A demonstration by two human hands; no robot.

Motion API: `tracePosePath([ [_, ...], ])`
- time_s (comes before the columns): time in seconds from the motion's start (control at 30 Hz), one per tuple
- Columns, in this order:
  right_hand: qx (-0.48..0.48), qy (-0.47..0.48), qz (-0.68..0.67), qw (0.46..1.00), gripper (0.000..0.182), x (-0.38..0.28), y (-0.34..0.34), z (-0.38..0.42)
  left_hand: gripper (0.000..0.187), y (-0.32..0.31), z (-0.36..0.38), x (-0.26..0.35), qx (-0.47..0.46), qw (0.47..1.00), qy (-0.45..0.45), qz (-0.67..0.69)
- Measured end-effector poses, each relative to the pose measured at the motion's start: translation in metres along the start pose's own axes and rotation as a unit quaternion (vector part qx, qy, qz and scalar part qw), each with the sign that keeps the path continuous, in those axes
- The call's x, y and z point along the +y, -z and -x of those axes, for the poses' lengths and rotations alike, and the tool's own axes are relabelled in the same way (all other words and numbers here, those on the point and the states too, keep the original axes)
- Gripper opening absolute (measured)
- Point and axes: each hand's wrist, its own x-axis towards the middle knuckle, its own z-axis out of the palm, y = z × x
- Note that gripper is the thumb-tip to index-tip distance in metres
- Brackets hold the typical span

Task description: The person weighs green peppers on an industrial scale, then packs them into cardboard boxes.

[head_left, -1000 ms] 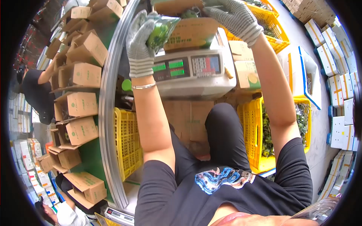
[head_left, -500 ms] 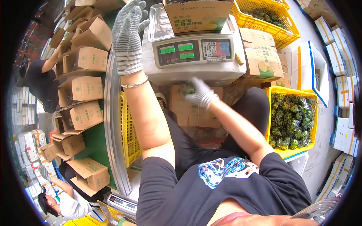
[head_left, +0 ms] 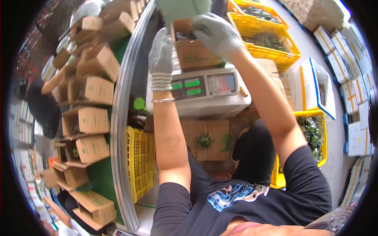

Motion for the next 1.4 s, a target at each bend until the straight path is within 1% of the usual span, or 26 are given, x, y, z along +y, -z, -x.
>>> tracePosePath([
  [0.03,-0.131,-0.068,0.041,0.988,0.024,0.006,0.000,-0.028,0.039,-0.005,0.003,-0.011,-0.008,0.996,-0.070,-0.048],
  [0.07,-0.327,-0.161,0.030,0.931,0.033,0.010,-0.002,-0.055,0.039,-0.009,-0.003,-0.029,-0.011,0.985,-0.148,-0.093],
  [0.1,-0.468,-0.166,0.089,0.863,0.045,0.011,-0.010,-0.072,0.039,-0.015,-0.008,-0.046,-0.008,0.964,-0.226,-0.138],
  [0.13,-0.507,-0.072,0.072,0.856,0.056,0.006,-0.002,-0.069,0.039,-0.021,-0.007,-0.057,-0.015,0.980,-0.159,-0.119],
  [0.2,-0.586,-0.096,0.103,0.798,0.063,0.030,-0.045,-0.073,0.038,-0.026,-0.012,-0.068,-0.018,0.988,-0.140,-0.066],
  [0.27,-0.622,-0.126,0.053,0.771,0.055,0.069,-0.106,-0.072,0.034,-0.025,-0.017,-0.068,-0.025,0.991,-0.134,0.008],
  [0.33,-0.658,-0.152,-0.009,0.737,0.048,0.060,-0.112,-0.074,0.038,-0.029,-0.017,-0.068,-0.043,0.994,-0.100,0.025],
  [0.37,-0.665,-0.018,0.102,0.740,0.042,0.064,-0.108,-0.081,0.040,-0.031,-0.017,-0.068,-0.052,0.995,-0.083,0.033],
  [0.4,-0.606,0.090,0.137,0.778,0.040,0.052,-0.094,-0.079,0.041,-0.032,-0.014,-0.067,-0.050,0.994,-0.020,0.091],
  [0.47,-0.598,-0.114,0.088,0.788,0.037,0.056,-0.084,-0.065,0.043,-0.036,-0.005,-0.064,-0.044,0.971,0.110,0.206],
  [0.5,-0.572,-0.122,0.080,0.807,0.036,0.044,-0.059,-0.062,0.044,-0.039,-0.004,-0.060,-0.048,0.973,0.086,0.210],
  [0.57,-0.522,-0.132,0.063,0.840,0.033,0.011,0.012,-0.057,0.043,-0.046,-0.007,-0.072,-0.018,0.969,0.127,0.213],
  [0.6,-0.409,-0.044,-0.038,0.911,0.031,0.055,0.000,-0.040,0.043,-0.044,-0.007,-0.079,-0.001,0.965,0.149,0.214],
  [0.63,-0.280,-0.053,-0.040,0.958,0.031,0.051,0.026,-0.032,0.040,-0.036,-0.006,-0.081,-0.042,0.969,0.126,0.207],
  [0.73,0.017,-0.024,-0.059,0.998,0.047,0.101,0.044,0.025,0.037,-0.051,0.005,-0.087,0.073,0.995,0.049,0.051],
  [0.8,-0.023,0.060,-0.088,0.994,0.069,0.124,0.022,0.056,0.044,-0.053,0.006,-0.022,0.040,0.994,0.091,0.038],
  [0.83,-0.020,0.014,-0.194,0.981,0.073,0.123,0.009,0.062,0.045,-0.054,0.006,-0.022,0.035,0.989,0.136,0.046],
  [0.87,-0.100,0.055,-0.162,0.980,0.054,0.119,0.008,0.054,0.035,-0.056,0.004,-0.024,0.043,0.988,0.149,0.025],
  [0.93,-0.173,0.034,-0.146,0.973,0.049,0.119,-0.014,0.052,0.024,-0.056,0.002,-0.031,0.051,0.992,0.112,0.030],
  [1.0,-0.198,-0.036,-0.210,0.957,0.048,0.113,-0.004,0.050,0.022,-0.055,0.003,-0.020,0.044,0.983,0.161,0.077],
  [1.07,-0.146,0.040,-0.140,0.979,0.071,0.124,0.000,0.062,0.021,-0.064,0.006,-0.043,0.104,0.979,0.120,0.127],
  [1.1,-0.077,-0.042,-0.168,0.982,0.083,0.120,0.000,0.068,0.016,-0.070,0.006,-0.063,0.142,0.974,0.109,0.137],
  [1.17,-0.219,-0.124,-0.340,0.906,0.090,0.188,-0.039,0.098,0.018,-0.055,0.005,-0.048,0.106,0.968,0.149,0.173],
  [1.23,-0.366,-0.081,-0.187,0.908,0.098,0.165,-0.036,0.090,0.021,-0.044,0.007,-0.047,0.119,0.955,0.174,0.208],
  [1.3,-0.243,-0.159,-0.347,0.892,0.096,0.145,-0.044,0.085,0.025,-0.032,0.003,-0.060,0.144,0.936,0.204,0.249],
  [1.4,-0.128,-0.235,-0.495,0.827,0.078,0.087,-0.046,0.069,0.044,-0.019,-0.005,-0.096,0.103,0.880,0.104,0.452],
])
